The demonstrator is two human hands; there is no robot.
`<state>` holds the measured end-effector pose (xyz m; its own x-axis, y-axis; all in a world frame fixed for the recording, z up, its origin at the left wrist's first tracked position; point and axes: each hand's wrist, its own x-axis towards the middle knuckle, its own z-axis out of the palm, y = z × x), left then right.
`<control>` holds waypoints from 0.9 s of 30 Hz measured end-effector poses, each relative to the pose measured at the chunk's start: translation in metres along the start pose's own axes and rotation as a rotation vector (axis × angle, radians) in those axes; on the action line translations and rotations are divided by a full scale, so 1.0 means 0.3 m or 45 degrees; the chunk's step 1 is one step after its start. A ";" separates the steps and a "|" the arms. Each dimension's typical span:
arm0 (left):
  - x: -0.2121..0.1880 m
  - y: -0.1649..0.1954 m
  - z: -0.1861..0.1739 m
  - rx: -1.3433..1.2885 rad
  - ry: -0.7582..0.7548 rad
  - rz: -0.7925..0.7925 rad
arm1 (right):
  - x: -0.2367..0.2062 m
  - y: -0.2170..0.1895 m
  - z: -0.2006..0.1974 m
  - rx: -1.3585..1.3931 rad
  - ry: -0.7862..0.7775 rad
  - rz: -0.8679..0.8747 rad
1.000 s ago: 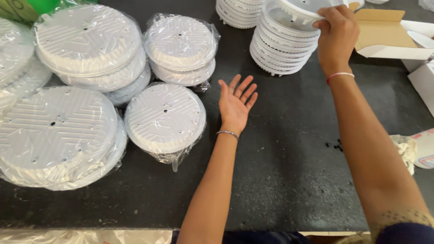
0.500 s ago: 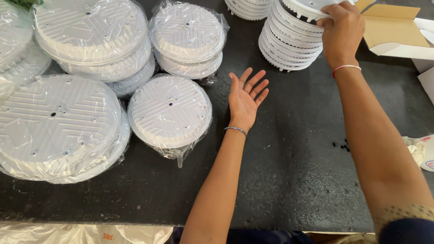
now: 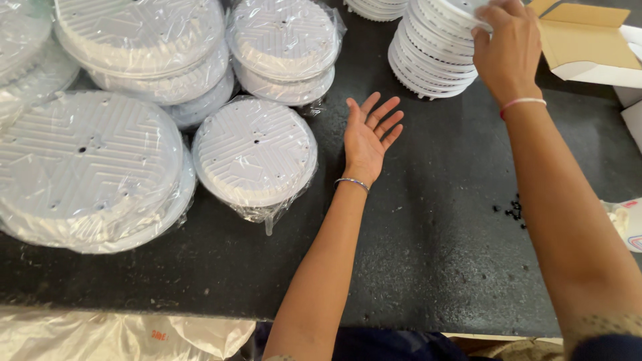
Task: The person unwraps a round white plastic light fixture cover, wipes its inner surface with a cloth, places small black clips into holes on the cover, and wraps the finished cover in plastic sheeting. They repeat this cycle for several covers, setting completed ones on the workbench.
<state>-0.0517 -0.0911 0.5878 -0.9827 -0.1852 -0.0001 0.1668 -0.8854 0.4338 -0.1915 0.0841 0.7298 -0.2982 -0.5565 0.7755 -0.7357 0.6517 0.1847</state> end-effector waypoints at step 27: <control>0.053 -0.118 -0.146 -0.341 -0.106 0.051 | -0.021 -0.806 0.244 0.790 -1.113 0.528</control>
<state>-0.0696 -0.0813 0.5331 -0.9763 -0.1963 0.0912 0.2100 -0.9613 0.1786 -0.0562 -0.1077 0.6362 -0.7292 -0.6840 -0.0220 -0.5827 0.6374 -0.5042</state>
